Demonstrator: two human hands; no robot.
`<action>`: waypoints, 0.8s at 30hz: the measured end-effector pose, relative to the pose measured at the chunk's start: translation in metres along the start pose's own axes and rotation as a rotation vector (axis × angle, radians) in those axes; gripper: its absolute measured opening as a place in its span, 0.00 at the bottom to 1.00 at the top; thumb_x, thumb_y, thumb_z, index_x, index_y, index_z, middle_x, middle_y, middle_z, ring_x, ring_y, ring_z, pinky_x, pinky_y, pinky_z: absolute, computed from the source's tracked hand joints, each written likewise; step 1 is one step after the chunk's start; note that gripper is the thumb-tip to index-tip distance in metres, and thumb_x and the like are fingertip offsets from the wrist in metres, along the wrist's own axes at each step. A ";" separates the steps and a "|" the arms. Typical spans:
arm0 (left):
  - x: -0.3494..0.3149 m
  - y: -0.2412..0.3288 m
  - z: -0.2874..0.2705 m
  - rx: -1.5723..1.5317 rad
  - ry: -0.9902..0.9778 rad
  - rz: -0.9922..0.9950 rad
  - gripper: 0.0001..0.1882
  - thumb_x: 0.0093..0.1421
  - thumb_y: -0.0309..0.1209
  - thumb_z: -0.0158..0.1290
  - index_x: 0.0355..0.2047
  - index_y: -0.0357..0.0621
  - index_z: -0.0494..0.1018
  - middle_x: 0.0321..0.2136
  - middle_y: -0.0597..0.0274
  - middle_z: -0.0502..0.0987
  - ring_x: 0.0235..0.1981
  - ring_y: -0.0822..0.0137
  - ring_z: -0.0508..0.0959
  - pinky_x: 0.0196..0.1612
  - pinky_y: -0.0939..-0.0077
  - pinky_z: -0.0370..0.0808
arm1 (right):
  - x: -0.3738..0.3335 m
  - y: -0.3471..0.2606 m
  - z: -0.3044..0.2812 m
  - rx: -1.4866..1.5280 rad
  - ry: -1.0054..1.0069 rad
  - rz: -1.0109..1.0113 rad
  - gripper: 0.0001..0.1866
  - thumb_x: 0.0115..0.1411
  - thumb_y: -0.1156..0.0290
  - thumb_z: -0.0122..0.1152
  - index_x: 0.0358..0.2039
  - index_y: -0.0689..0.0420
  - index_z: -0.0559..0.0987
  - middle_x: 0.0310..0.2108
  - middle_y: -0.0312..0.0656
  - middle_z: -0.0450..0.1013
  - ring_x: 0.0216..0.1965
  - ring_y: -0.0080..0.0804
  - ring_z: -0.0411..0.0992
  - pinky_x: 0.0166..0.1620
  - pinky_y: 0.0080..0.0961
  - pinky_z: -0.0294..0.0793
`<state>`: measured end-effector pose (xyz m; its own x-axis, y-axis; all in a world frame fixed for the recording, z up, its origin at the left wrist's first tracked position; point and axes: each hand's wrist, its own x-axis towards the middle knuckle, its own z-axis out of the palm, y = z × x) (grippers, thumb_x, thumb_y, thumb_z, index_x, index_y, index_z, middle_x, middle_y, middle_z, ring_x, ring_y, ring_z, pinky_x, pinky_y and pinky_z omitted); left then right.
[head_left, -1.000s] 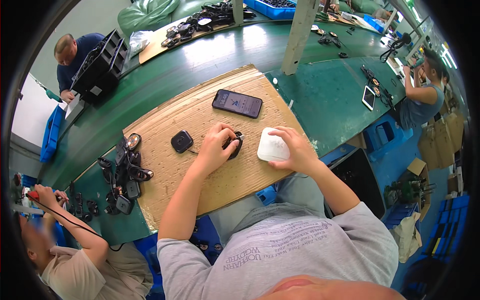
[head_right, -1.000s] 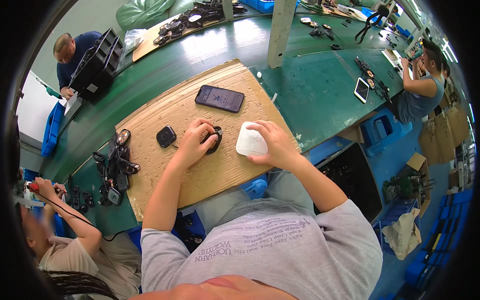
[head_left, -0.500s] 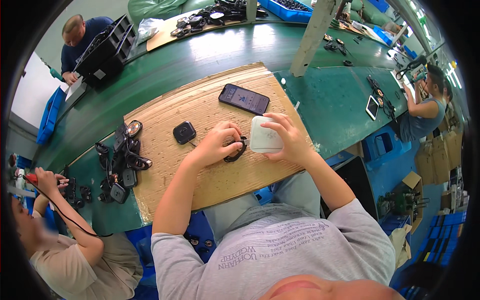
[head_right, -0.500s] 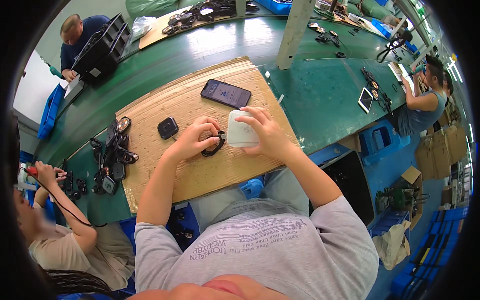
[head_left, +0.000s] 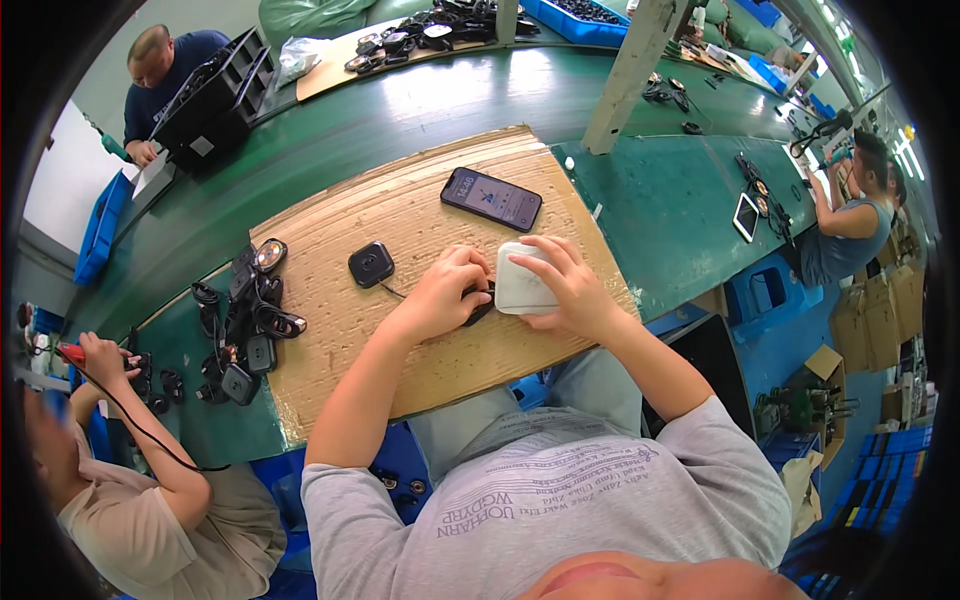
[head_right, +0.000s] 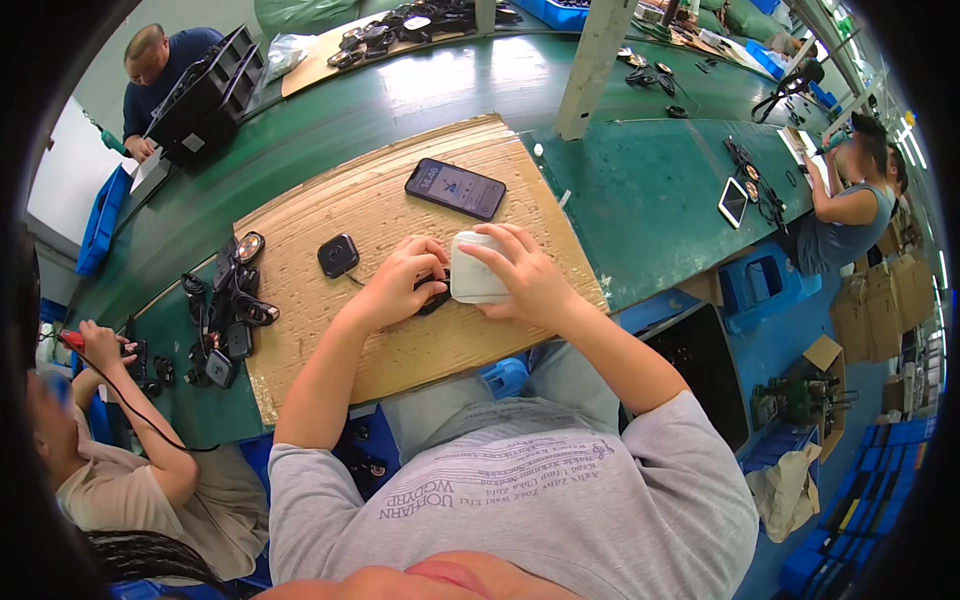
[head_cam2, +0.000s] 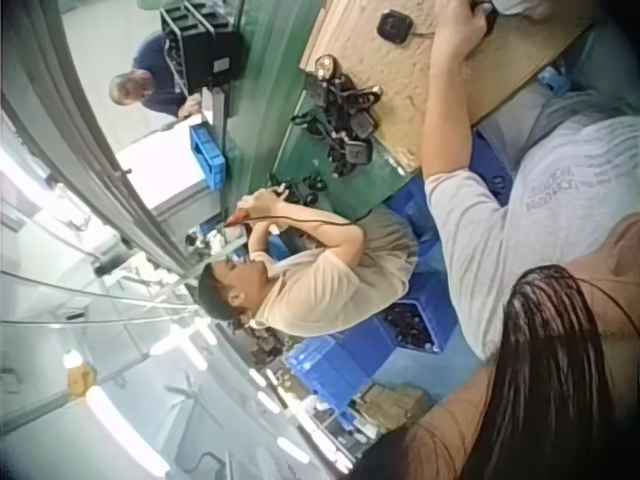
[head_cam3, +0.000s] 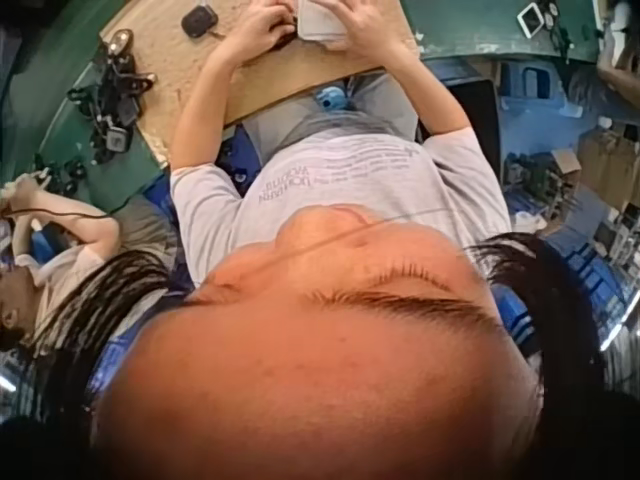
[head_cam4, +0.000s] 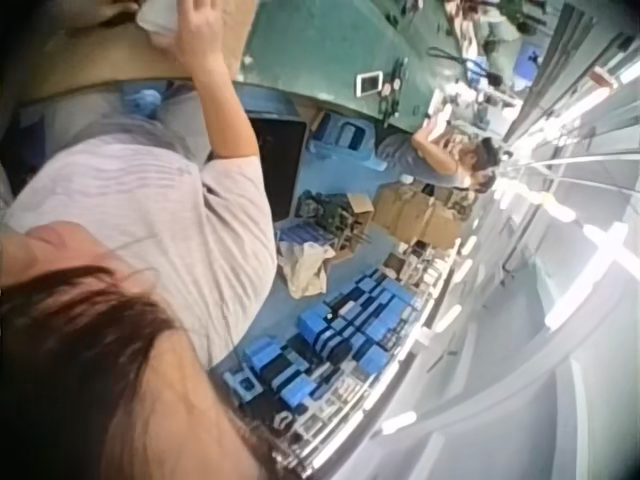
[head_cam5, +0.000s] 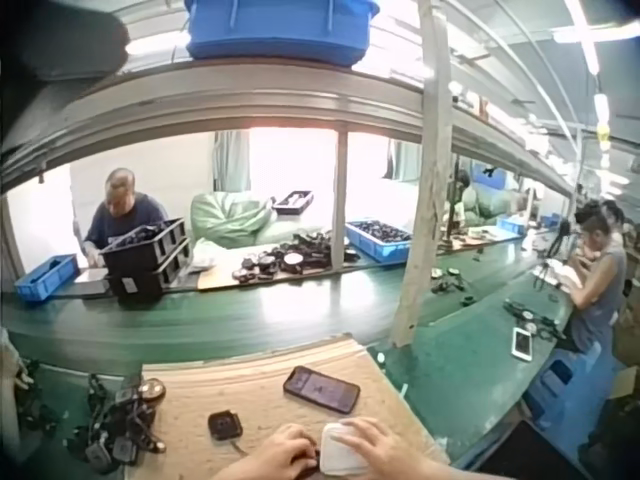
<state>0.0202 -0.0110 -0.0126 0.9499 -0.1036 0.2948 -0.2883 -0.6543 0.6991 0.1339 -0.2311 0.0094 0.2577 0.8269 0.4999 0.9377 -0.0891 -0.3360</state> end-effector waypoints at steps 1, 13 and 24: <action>0.002 0.001 -0.001 0.009 -0.001 0.002 0.05 0.55 0.24 0.59 0.31 0.41 0.75 0.42 0.61 0.75 0.47 0.59 0.72 0.51 0.69 0.71 | -0.001 -0.001 0.002 0.001 0.009 -0.004 0.45 0.35 0.71 0.76 0.59 0.49 0.69 0.61 0.43 0.65 0.57 0.46 0.64 0.61 0.38 0.66; -0.007 0.002 -0.057 1.065 0.226 -0.822 0.22 0.62 0.46 0.55 0.50 0.46 0.73 0.40 0.56 0.78 0.38 0.60 0.78 0.40 0.68 0.77 | 0.049 0.035 -0.011 0.108 0.064 0.365 0.30 0.55 0.73 0.65 0.59 0.54 0.68 0.59 0.46 0.67 0.57 0.40 0.68 0.60 0.33 0.67; 0.000 -0.033 -0.026 0.722 0.452 -0.329 0.21 0.63 0.35 0.53 0.56 0.49 0.68 0.45 0.49 0.74 0.40 0.55 0.76 0.47 0.64 0.75 | 0.092 0.086 0.056 -0.121 -0.082 0.117 0.33 0.55 0.51 0.68 0.58 0.48 0.69 0.59 0.46 0.65 0.60 0.46 0.64 0.60 0.40 0.65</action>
<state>0.0263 0.0305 -0.0187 0.7893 0.3749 0.4863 0.2786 -0.9244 0.2604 0.2251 -0.1310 -0.0182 0.3517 0.8491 0.3942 0.9247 -0.2495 -0.2874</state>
